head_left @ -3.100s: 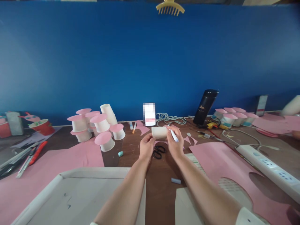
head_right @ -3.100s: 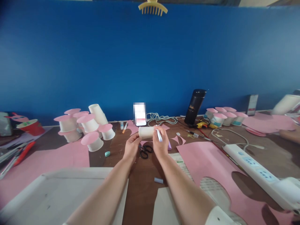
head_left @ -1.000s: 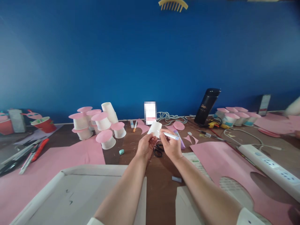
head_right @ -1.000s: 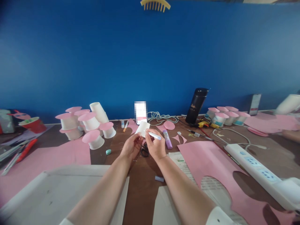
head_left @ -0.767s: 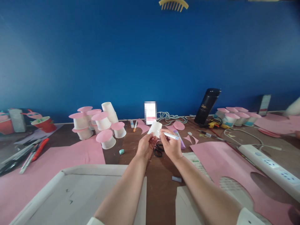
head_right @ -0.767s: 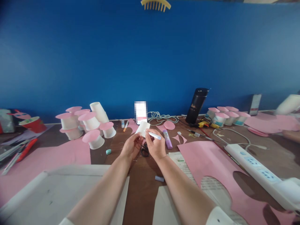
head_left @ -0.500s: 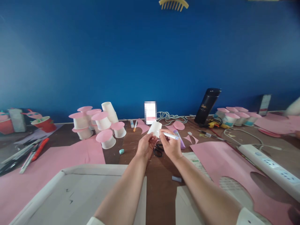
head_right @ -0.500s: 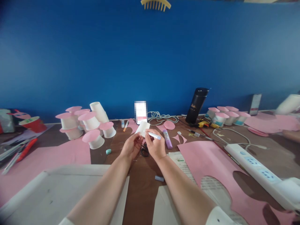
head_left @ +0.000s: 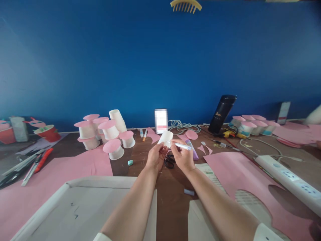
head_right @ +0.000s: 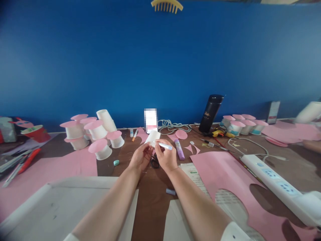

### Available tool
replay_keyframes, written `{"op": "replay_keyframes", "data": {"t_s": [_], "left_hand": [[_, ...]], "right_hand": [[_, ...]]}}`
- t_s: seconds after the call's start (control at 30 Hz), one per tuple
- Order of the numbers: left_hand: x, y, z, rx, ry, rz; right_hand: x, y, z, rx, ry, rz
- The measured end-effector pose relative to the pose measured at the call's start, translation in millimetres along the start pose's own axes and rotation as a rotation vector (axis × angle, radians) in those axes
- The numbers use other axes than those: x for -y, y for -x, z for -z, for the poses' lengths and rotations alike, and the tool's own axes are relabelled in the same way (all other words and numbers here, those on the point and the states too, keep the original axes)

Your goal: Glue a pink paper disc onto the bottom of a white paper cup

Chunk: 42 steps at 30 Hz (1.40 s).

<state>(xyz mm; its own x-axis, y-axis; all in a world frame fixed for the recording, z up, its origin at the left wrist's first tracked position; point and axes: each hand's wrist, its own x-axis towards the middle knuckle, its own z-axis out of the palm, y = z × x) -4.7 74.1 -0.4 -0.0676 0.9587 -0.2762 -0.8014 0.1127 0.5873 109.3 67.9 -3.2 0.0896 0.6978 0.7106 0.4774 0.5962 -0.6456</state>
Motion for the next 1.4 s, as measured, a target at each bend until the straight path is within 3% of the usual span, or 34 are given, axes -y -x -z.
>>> {"op": "replay_keyframes", "data": {"t_s": [1.4], "left_hand": [[-0.1, 1.9, -0.9, -0.002, -0.041, -0.008]], "right_hand": [[-0.9, 0.0, -0.2, -0.002, 0.013, -0.021]]}}
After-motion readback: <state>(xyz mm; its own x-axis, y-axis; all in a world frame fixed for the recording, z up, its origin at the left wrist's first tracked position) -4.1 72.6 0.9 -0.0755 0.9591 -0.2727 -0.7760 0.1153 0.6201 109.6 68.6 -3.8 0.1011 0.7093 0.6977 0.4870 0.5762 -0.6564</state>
